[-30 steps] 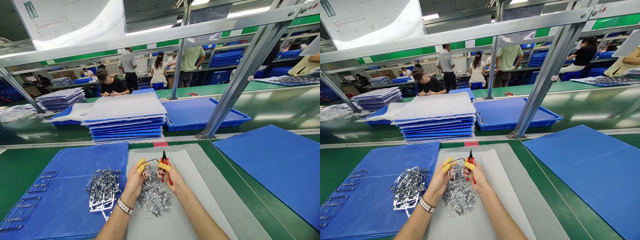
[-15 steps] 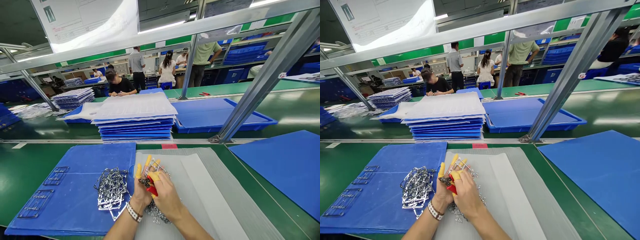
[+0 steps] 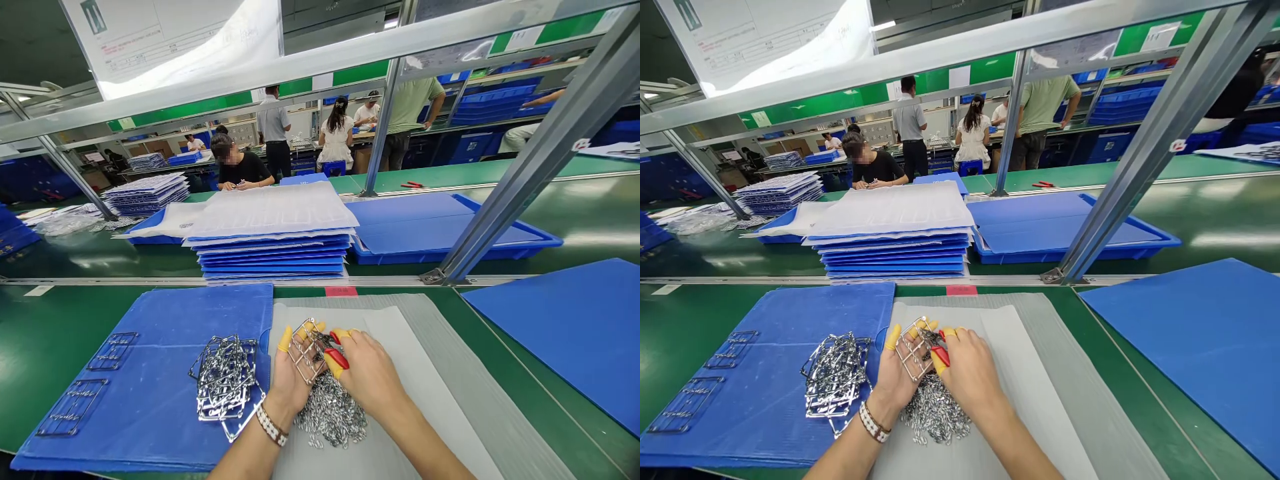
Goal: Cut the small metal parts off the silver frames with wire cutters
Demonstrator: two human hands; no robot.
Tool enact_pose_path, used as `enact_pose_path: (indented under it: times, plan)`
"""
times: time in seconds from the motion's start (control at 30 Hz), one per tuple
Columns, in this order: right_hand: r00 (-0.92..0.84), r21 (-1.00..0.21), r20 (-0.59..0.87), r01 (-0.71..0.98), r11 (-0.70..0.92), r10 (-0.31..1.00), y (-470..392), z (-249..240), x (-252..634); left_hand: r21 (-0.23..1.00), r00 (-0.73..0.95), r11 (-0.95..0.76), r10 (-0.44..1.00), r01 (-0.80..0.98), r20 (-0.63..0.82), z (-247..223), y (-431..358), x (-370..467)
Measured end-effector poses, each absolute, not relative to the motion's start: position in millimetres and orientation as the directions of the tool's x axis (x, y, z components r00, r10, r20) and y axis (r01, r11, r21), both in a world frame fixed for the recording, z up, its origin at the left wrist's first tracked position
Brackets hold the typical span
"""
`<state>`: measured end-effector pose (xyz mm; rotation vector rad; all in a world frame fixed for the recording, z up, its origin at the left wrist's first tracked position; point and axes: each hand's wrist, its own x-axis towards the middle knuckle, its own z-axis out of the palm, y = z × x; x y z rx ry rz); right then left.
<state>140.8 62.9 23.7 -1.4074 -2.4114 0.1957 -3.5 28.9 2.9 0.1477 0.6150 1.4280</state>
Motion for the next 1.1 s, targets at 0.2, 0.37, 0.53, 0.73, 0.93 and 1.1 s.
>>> enact_pose_path:
  times: [0.2, 0.37, 0.53, 0.73, 0.93, 1.1]
  plan:
    - [-0.451, -0.220, 0.113, 0.857, 0.465, 0.885, 66, 32, 134, 0.497, 0.020, 0.188, 0.946, -0.847, -0.323, 1, 27, 1]
    - [-0.457, -0.237, 0.060, 0.857, 0.458, 0.887, 68, 35, 136, 0.542, -0.022, 0.179, 0.939, -0.821, -0.343, 1, 27, 1]
    - [-0.461, -0.232, 0.066, 0.856, 0.463, 0.885, 70, 36, 137, 0.555, -0.020, 0.164, 0.951, -0.815, -0.310, 2, 26, 1]
    - [-0.466, -0.141, 0.080, 0.870, 0.473, 0.881, 68, 41, 138, 0.621, -0.045, 0.155, 0.955, -0.769, -0.295, -1, 25, 4]
    - [-0.481, -0.112, 0.053, 0.868, 0.484, 0.875, 68, 46, 137, 0.624, -0.054, 0.153, 0.953, -0.766, -0.299, -3, 26, 4]
    - [-0.460, -0.101, 0.051, 0.881, 0.463, 0.886, 65, 45, 144, 0.582, -0.018, 0.180, 0.948, -0.793, -0.317, 3, 27, 2]
